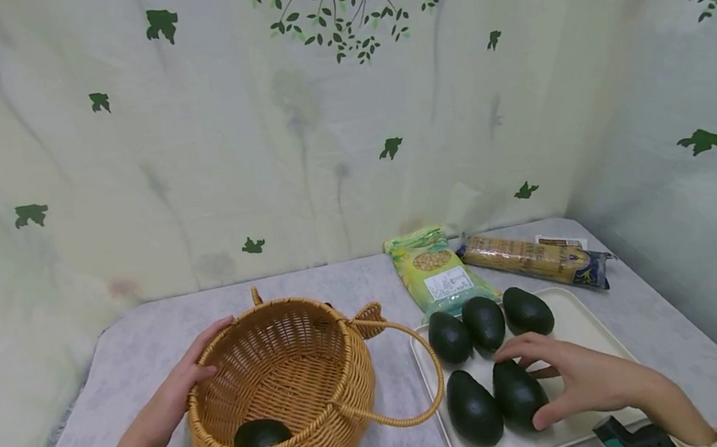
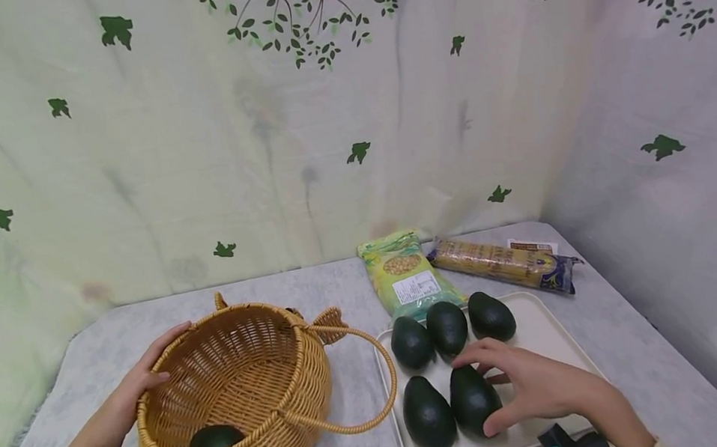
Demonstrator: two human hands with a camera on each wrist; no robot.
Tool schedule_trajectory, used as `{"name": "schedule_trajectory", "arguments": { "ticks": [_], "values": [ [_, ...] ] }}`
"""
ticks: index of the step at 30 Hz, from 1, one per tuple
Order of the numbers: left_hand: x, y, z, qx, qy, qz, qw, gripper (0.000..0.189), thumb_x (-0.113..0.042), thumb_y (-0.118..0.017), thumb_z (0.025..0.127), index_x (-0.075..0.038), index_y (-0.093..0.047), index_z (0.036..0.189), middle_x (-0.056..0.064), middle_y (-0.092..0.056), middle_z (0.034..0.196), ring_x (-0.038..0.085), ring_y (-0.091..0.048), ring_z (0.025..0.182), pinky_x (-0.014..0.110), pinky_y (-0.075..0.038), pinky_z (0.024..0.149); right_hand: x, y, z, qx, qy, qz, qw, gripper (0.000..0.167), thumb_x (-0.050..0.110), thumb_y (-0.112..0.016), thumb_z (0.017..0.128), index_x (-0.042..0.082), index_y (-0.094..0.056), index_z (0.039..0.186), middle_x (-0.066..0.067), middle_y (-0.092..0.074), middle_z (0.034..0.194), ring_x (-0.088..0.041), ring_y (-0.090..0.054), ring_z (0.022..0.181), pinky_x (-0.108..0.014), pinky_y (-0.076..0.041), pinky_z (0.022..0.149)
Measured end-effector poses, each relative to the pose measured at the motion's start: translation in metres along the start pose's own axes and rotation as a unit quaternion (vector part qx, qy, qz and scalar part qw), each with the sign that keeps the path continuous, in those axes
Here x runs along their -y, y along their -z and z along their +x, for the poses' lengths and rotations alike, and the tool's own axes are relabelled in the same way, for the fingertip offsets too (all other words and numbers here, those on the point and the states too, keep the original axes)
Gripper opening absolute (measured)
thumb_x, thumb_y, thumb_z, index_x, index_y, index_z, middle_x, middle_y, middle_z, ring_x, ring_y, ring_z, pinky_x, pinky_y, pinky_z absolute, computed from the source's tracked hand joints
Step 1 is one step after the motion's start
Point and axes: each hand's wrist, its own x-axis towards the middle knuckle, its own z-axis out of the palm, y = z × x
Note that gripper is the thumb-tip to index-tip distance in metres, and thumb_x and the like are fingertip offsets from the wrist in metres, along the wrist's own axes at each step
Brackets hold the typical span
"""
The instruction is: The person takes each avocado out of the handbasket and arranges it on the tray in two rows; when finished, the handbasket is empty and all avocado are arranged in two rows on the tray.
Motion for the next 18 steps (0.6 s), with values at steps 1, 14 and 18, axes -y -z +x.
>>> {"name": "schedule_trajectory", "arguments": {
  "ticks": [1, 14, 18],
  "values": [
    [0.0000, -0.0002, -0.0001, 0.000, 0.000, 0.000, 1.0000, 0.064, -0.018, -0.035, 0.105, -0.030, -0.018, 0.166, 0.015, -0.015, 0.170, 0.051, -0.023, 0.148, 0.067, -0.045, 0.095, 0.0003, 0.0001, -0.0005, -0.003, -0.002, 0.001, 1.0000, 0.072, 0.026, -0.087, 0.083, 0.015, -0.052, 0.145, -0.018, -0.046, 0.147, -0.040, -0.055, 0.122, -0.064, -0.050, 0.095],
    [-0.0006, -0.0035, -0.0017, -0.002, -0.002, 0.001, 1.0000, 0.063, -0.020, -0.036, 0.105, -0.032, -0.021, 0.165, 0.016, -0.016, 0.169, 0.053, -0.024, 0.148, 0.067, -0.045, 0.096, -0.0001, 0.0019, -0.0022, -0.013, 0.003, -0.011, 0.9999, 0.069, 0.027, -0.084, 0.086, 0.014, -0.052, 0.145, -0.014, -0.052, 0.145, -0.027, -0.060, 0.121, -0.062, -0.051, 0.096],
    [-0.0012, -0.0026, -0.0017, -0.001, -0.004, -0.002, 1.0000, 0.063, -0.019, -0.036, 0.105, -0.032, -0.020, 0.165, 0.017, -0.016, 0.169, 0.053, -0.025, 0.147, 0.065, -0.046, 0.095, 0.0009, 0.0021, -0.0021, -0.015, 0.011, -0.023, 0.9995, 0.067, 0.029, -0.083, 0.087, 0.014, -0.052, 0.145, -0.012, -0.053, 0.144, -0.024, -0.060, 0.123, -0.050, -0.054, 0.096]
  ]
}}
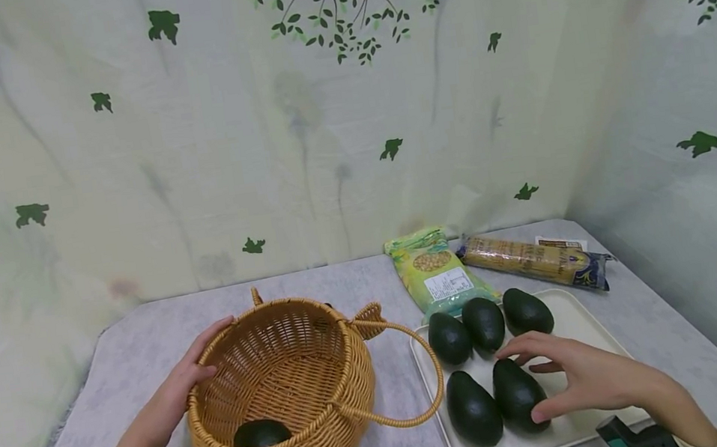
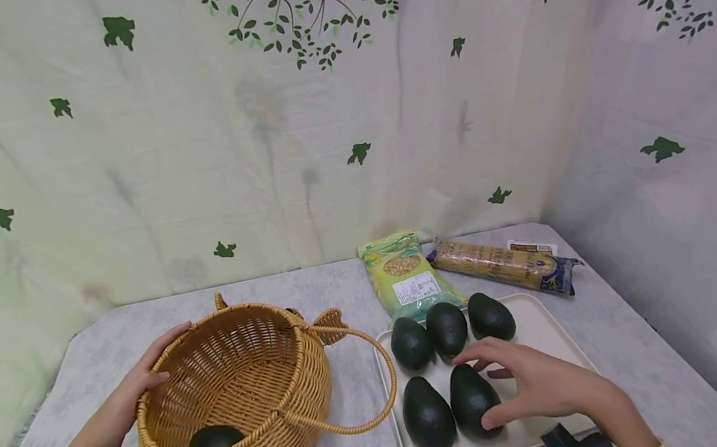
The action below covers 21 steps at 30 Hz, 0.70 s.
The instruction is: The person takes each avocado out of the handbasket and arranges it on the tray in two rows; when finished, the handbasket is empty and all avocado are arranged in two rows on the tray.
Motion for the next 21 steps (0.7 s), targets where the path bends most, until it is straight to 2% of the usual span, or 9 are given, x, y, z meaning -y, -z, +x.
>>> {"name": "schedule_trajectory", "arguments": {
  "ticks": [6, 11, 17, 21],
  "values": [
    [0.0004, 0.0011, 0.0010, 0.002, -0.002, -0.003, 1.0000, 0.064, -0.019, -0.036, 0.105, -0.031, -0.019, 0.166, 0.017, -0.015, 0.169, 0.053, -0.025, 0.147, 0.063, -0.047, 0.094, 0.0009, 0.0003, -0.0010, -0.005, 0.017, -0.007, 0.9998, 0.066, 0.032, -0.082, 0.088, 0.014, -0.053, 0.144, -0.011, -0.054, 0.144, -0.017, -0.058, 0.125, -0.034, -0.054, 0.096],
    [0.0002, 0.0019, 0.0001, -0.001, 0.000, -0.001, 1.0000, 0.064, -0.018, -0.036, 0.105, -0.031, -0.020, 0.165, 0.016, -0.015, 0.170, 0.052, -0.024, 0.148, 0.065, -0.045, 0.096, 0.0018, -0.0014, -0.0002, -0.020, 0.035, -0.018, 0.9990, 0.065, 0.036, -0.081, 0.088, 0.015, -0.053, 0.143, -0.013, -0.055, 0.143, -0.013, -0.056, 0.127, -0.031, -0.053, 0.098],
    [-0.0003, 0.0028, 0.0001, 0.003, -0.003, -0.003, 1.0000, 0.065, -0.017, -0.036, 0.104, -0.030, -0.019, 0.166, 0.016, -0.014, 0.170, 0.052, -0.022, 0.148, 0.065, -0.045, 0.096, 0.0053, -0.0034, 0.0044, -0.058, 0.053, -0.044, 0.9959, 0.061, 0.039, -0.080, 0.089, 0.019, -0.056, 0.140, -0.009, -0.060, 0.140, -0.021, -0.059, 0.126, -0.031, -0.054, 0.097],
    [0.0005, 0.0014, 0.0006, 0.003, 0.000, -0.002, 1.0000, 0.065, -0.016, -0.036, 0.104, -0.030, -0.020, 0.166, 0.015, -0.014, 0.170, 0.051, -0.020, 0.149, 0.065, -0.044, 0.097, 0.0086, -0.0030, 0.0088, -0.083, 0.085, -0.060, 0.9911, 0.058, 0.035, -0.080, 0.090, 0.018, -0.057, 0.140, -0.008, -0.061, 0.138, -0.025, -0.060, 0.123, -0.030, -0.055, 0.096]
  ]
}}
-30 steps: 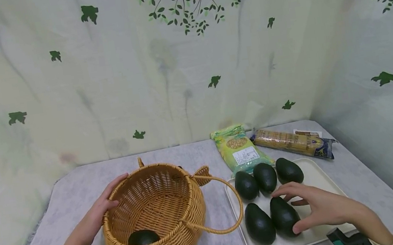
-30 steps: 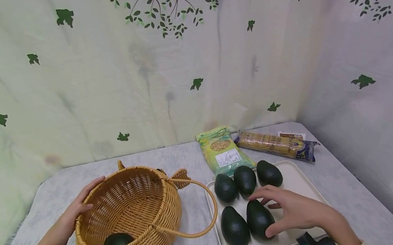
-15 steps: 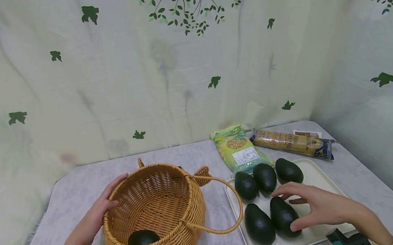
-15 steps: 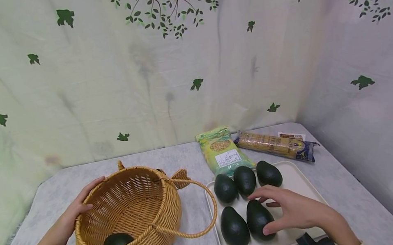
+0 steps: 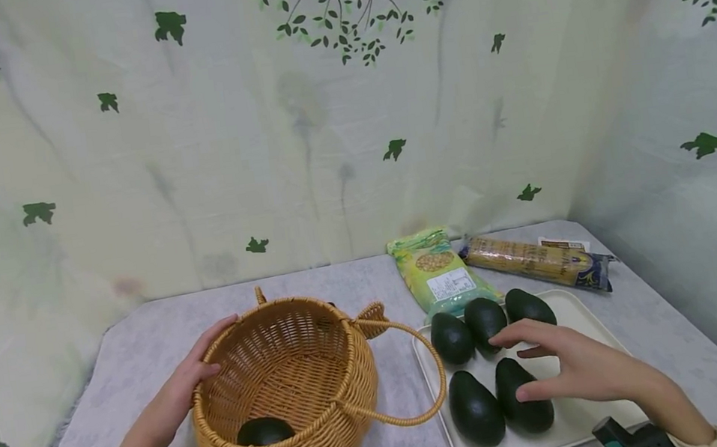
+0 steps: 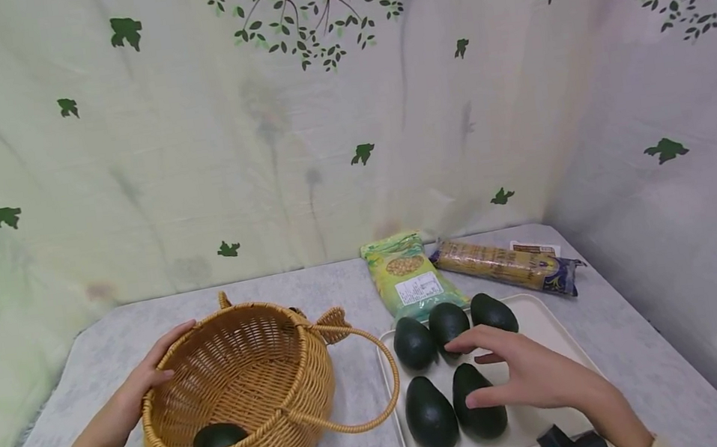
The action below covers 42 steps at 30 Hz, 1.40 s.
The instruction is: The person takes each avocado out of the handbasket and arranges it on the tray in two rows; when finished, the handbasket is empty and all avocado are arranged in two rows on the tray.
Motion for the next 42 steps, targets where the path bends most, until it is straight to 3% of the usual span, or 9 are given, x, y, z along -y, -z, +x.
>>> {"name": "schedule_trajectory", "arguments": {
  "ticks": [11, 18, 24, 32, 42],
  "values": [
    [-0.001, 0.000, -0.001, -0.002, -0.004, 0.006, 1.0000, 0.064, -0.018, -0.036, 0.105, -0.029, -0.019, 0.166, 0.014, -0.013, 0.171, 0.051, -0.018, 0.150, 0.068, -0.042, 0.099, 0.024, 0.003, 0.023, -0.024, 0.052, -0.012, 0.9983, 0.051, 0.028, -0.076, 0.094, 0.017, -0.057, 0.141, -0.008, -0.060, 0.137, -0.019, -0.062, 0.120, -0.037, -0.056, 0.096],
    [0.001, 0.000, -0.001, -0.003, -0.010, 0.003, 0.9999, 0.064, -0.016, -0.036, 0.105, -0.027, -0.019, 0.166, 0.014, -0.014, 0.171, 0.050, -0.018, 0.151, 0.068, -0.041, 0.099, 0.044, 0.001, 0.049, -0.015, 0.081, -0.018, 0.9965, 0.049, 0.031, -0.073, 0.096, 0.022, -0.056, 0.141, -0.008, -0.061, 0.137, -0.026, -0.063, 0.120, -0.038, -0.057, 0.094],
    [-0.001, -0.001, -0.001, -0.005, -0.011, 0.007, 0.9999, 0.064, -0.016, -0.036, 0.105, -0.028, -0.020, 0.166, 0.014, -0.014, 0.171, 0.050, -0.016, 0.151, 0.069, -0.040, 0.100, 0.060, -0.003, 0.072, -0.004, 0.121, -0.019, 0.9924, 0.049, 0.028, -0.073, 0.097, 0.019, -0.056, 0.142, -0.001, -0.060, 0.137, -0.014, -0.061, 0.118, -0.039, -0.057, 0.093],
    [-0.001, -0.001, -0.001, -0.006, -0.012, 0.008, 0.9999, 0.065, -0.015, -0.036, 0.104, -0.028, -0.020, 0.166, 0.014, -0.014, 0.171, 0.051, -0.016, 0.151, 0.071, -0.040, 0.100, 0.077, -0.007, 0.094, -0.001, 0.110, -0.028, 0.9935, 0.050, 0.032, -0.071, 0.098, 0.022, -0.055, 0.144, 0.002, -0.059, 0.140, -0.013, -0.066, 0.116, -0.032, -0.057, 0.092],
    [-0.002, -0.001, -0.001, -0.007, -0.006, 0.008, 0.9999, 0.065, -0.016, -0.036, 0.104, -0.028, -0.020, 0.166, 0.014, -0.014, 0.171, 0.051, -0.017, 0.151, 0.072, -0.039, 0.100, 0.092, -0.013, 0.119, 0.011, 0.139, -0.029, 0.9899, 0.049, 0.031, -0.070, 0.099, 0.016, -0.057, 0.143, -0.005, -0.060, 0.141, -0.017, -0.066, 0.118, -0.032, -0.057, 0.089]
  ]
}}
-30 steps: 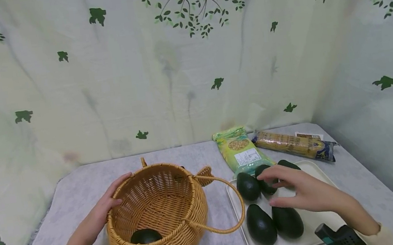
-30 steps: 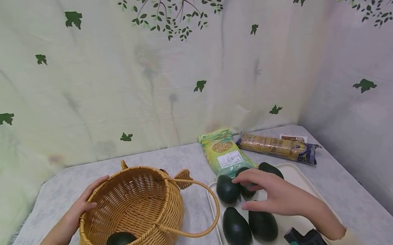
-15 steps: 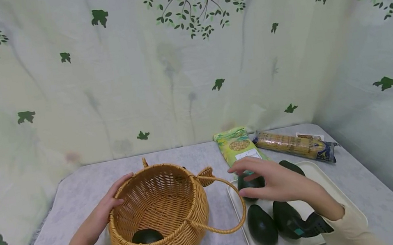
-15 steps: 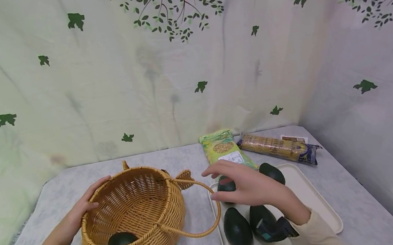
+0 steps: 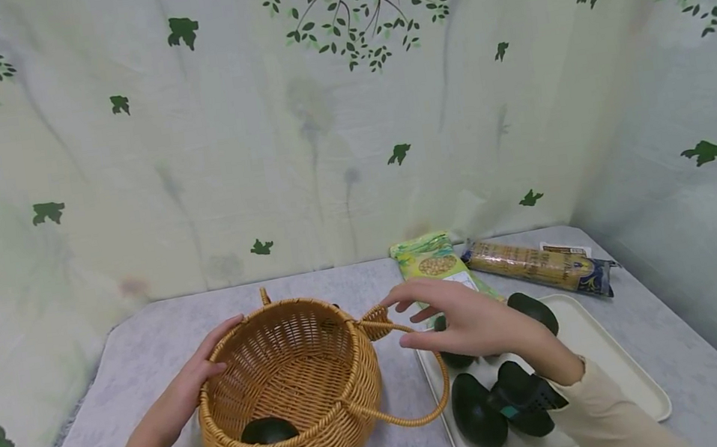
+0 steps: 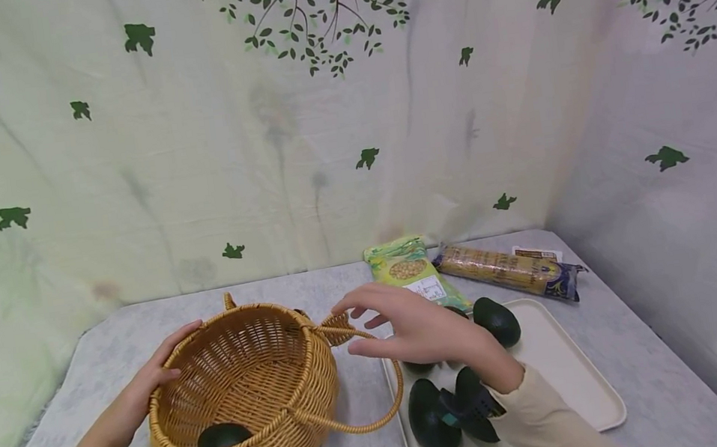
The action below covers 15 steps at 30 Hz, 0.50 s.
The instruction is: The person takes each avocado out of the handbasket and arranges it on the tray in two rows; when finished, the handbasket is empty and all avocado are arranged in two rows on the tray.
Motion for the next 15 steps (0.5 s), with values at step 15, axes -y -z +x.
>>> {"name": "schedule_trajectory", "arguments": {
  "ticks": [15],
  "values": [
    [0.001, 0.000, -0.001, -0.003, -0.003, 0.001, 1.0000, 0.064, -0.017, -0.036, 0.105, -0.028, -0.020, 0.166, 0.014, -0.014, 0.171, 0.053, -0.017, 0.151, 0.074, -0.040, 0.098, 0.011, -0.013, 0.042, 0.040, 0.033, 0.006, 0.9987, 0.046, 0.027, -0.070, 0.099, 0.013, -0.058, 0.142, -0.004, -0.061, 0.138, -0.022, -0.063, 0.119, -0.036, -0.057, 0.092]
  ]
}}
